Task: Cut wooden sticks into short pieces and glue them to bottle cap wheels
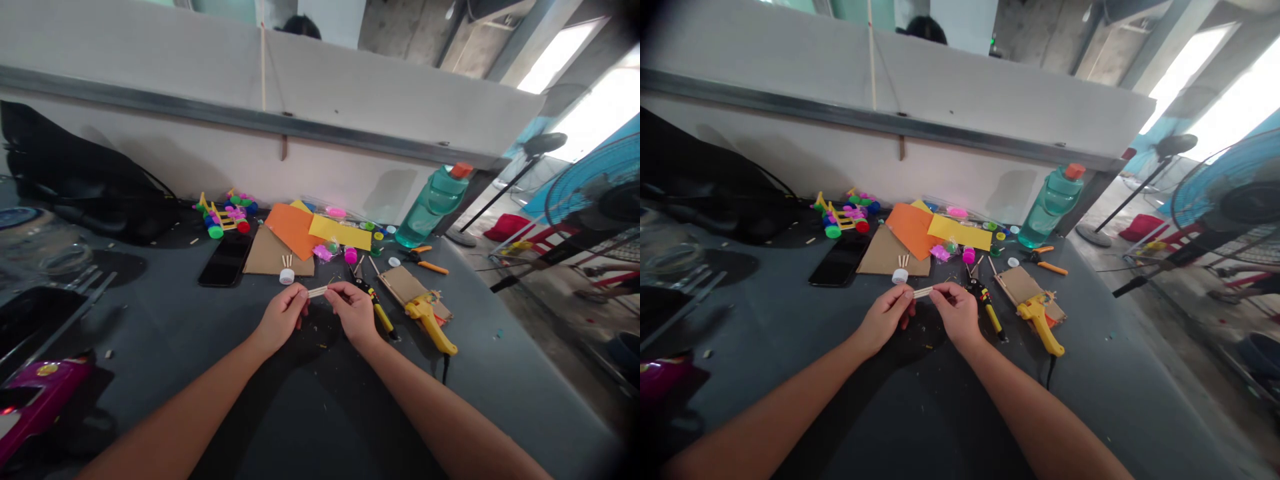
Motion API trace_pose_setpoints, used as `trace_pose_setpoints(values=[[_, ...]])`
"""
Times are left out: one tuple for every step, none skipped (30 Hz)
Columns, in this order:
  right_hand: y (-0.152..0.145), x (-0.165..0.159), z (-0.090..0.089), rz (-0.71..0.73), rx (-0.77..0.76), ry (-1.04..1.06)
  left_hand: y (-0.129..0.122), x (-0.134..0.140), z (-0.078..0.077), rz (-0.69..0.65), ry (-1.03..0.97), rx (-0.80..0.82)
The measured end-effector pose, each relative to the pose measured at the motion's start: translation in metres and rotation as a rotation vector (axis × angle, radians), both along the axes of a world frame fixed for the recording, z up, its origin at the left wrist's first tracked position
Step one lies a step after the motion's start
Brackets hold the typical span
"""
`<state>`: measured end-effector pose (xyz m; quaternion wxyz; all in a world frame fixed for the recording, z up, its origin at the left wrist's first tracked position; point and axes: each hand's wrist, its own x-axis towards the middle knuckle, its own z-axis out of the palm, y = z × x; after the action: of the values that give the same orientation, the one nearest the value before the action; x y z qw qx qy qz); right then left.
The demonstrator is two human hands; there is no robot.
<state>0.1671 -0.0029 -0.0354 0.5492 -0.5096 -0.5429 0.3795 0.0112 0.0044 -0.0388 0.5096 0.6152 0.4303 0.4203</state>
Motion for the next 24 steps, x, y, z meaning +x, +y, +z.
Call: trace_pose_setpoints(values=[[0.0,0.0001,0.0001,0.001,-0.002,-0.004,0.0001,0.0,-0.0003,-0.001,-0.004,-0.004],[-0.0001,0.0003,0.0002,0.003,-0.003,-0.007,0.0003,0.0,-0.0006,-0.002,-0.009,-0.008],[-0.0002,0.0004,0.0003,0.005,-0.002,-0.01,0.0006,0.0,-0.0008,-0.003,-0.015,-0.012],[-0.0002,0.0004,0.0004,0.006,-0.002,-0.012,0.0009,-0.0001,-0.001,-0.002,-0.021,-0.014],[-0.0002,0.0004,0.0005,0.005,-0.004,-0.015,0.0012,-0.0002,-0.0011,-0.003,-0.024,-0.018],[-0.0002,0.0004,0.0007,0.005,-0.009,-0.017,0.0014,-0.0003,-0.0011,-0.004,-0.026,-0.021],[-0.0003,0.0003,0.0009,0.004,-0.014,-0.017,0.0016,-0.0004,-0.001,-0.005,-0.029,-0.024],[-0.0003,0.0002,0.0011,0.003,-0.021,-0.017,0.0018,-0.0005,-0.0009,-0.007,-0.031,-0.028],[-0.0003,0.0,0.0013,0.003,-0.028,-0.014,0.0019,-0.0006,-0.0007,-0.008,-0.035,-0.032],[-0.0003,-0.0002,0.0015,0.0,-0.034,-0.007,0.0019,-0.0008,-0.0004,-0.008,-0.039,-0.034],[-0.0005,-0.0005,0.0016,0.0,-0.037,0.004,0.0018,-0.0009,-0.0002,-0.007,-0.041,-0.034],[-0.0006,-0.0007,0.0018,0.003,-0.038,0.014,0.0017,-0.001,0.0001,-0.006,-0.041,-0.031],[-0.0008,-0.001,0.0018,0.007,-0.04,0.024,0.0016,-0.0011,0.0003,-0.004,-0.038,-0.026],[-0.001,-0.0013,0.0018,0.012,-0.04,0.03,0.0014,-0.0012,0.0004,-0.004,-0.033,-0.02],[-0.0012,-0.0014,0.0017,0.018,-0.039,0.032,0.0013,-0.0013,0.0005,-0.003,-0.03,-0.016],[-0.0013,-0.0015,0.0015,0.027,-0.036,0.027,0.0012,-0.0014,0.0005,-0.004,-0.029,-0.013],[-0.0014,-0.0015,0.0012,0.032,-0.03,0.015,0.0011,-0.0014,0.0005,-0.004,-0.032,-0.015],[-0.0015,-0.0013,0.0008,0.033,-0.02,0.0,0.0012,-0.0015,0.0003,-0.004,-0.039,-0.019],[-0.0015,-0.001,0.0004,0.032,-0.006,-0.02,0.0013,-0.0015,0.0001,-0.005,-0.049,-0.025],[-0.0015,-0.0007,0.0,0.028,0.011,-0.042,0.0014,-0.0015,-0.0002,-0.007,-0.06,-0.031],[-0.0016,-0.0003,-0.0001,0.021,0.029,-0.065,0.0017,-0.0015,-0.0006,-0.009,-0.072,-0.036],[-0.0019,0.0,0.0,0.013,0.046,-0.089,0.0019,-0.0015,-0.0011,-0.013,-0.083,-0.041],[-0.0023,0.0003,0.0003,0.007,0.064,-0.113,0.0022,-0.0014,-0.0016,-0.018,-0.093,-0.045],[-0.0029,0.0005,0.001,0.005,0.08,-0.138,0.0025,-0.0013,-0.0021,-0.023,-0.1,-0.05]])
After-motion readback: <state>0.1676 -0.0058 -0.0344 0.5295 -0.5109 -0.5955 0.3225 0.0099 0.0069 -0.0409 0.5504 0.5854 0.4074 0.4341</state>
